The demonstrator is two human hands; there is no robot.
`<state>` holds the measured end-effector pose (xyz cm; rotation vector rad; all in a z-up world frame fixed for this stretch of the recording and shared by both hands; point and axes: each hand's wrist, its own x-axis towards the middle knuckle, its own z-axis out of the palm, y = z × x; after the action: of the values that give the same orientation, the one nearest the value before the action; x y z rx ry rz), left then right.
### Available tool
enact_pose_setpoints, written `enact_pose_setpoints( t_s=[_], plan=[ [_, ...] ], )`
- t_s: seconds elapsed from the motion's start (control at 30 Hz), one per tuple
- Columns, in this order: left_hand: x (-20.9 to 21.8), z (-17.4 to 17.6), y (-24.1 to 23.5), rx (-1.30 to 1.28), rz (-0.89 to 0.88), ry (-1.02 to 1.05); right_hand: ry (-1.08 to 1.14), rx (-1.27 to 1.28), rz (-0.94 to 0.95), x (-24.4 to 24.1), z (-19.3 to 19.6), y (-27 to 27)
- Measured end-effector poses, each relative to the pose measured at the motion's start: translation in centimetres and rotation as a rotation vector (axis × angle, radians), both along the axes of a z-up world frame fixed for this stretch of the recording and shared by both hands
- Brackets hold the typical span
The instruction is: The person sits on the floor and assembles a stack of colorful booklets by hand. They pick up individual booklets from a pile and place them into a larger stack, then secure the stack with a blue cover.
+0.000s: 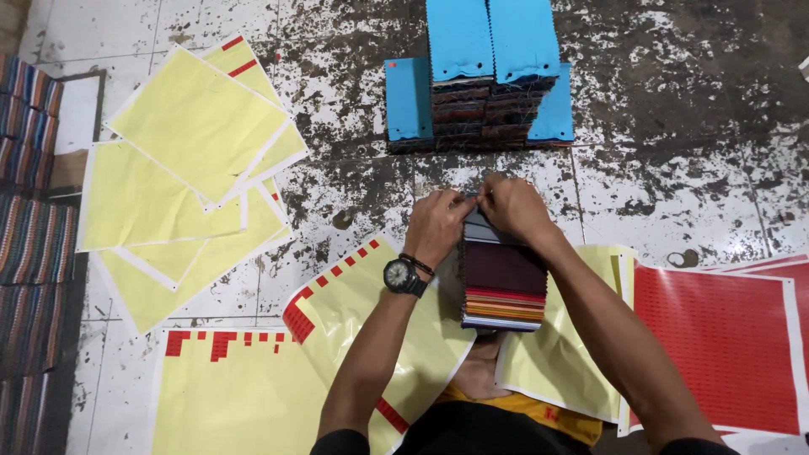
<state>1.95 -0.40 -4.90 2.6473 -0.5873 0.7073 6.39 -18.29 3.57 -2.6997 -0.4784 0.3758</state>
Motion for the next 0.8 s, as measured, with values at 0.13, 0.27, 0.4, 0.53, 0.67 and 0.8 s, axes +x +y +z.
enact_pose_setpoints(
  t_s=[0.13,0.27,0.4,0.53,0.67,0.8],
  plan=[
    [-0.7,2.1,0.0,0.048,0.019,-0.004,-0.062,0.088,0.029,0.1,1.5,-1.4],
    [-1.5,5.6,-0.2,0.074,-0.006,-0.049,-0.261,-0.005,0.145,1.0,0.5,-3.1],
    [-1.6,4.2,-0.3,0.075,0.007,0.018,-0.356,0.025,0.150,0.6,-1.0,-3.7],
    [-1.4,2.9,-0.3,-0.067,0.049,0.103,-0.532,-0.008,0.205,0.4,-0.9,-4.1],
    [-1.9,4.2,0.5,-0.594,0.039,0.299,-0.347,0.112,0.236,-1.6,4.6,-3.8],
    [-1.4,4.4,0.5,-1.012,0.013,0.477,0.224,0.131,0.298,-3.3,9.5,-3.6]
  ],
)
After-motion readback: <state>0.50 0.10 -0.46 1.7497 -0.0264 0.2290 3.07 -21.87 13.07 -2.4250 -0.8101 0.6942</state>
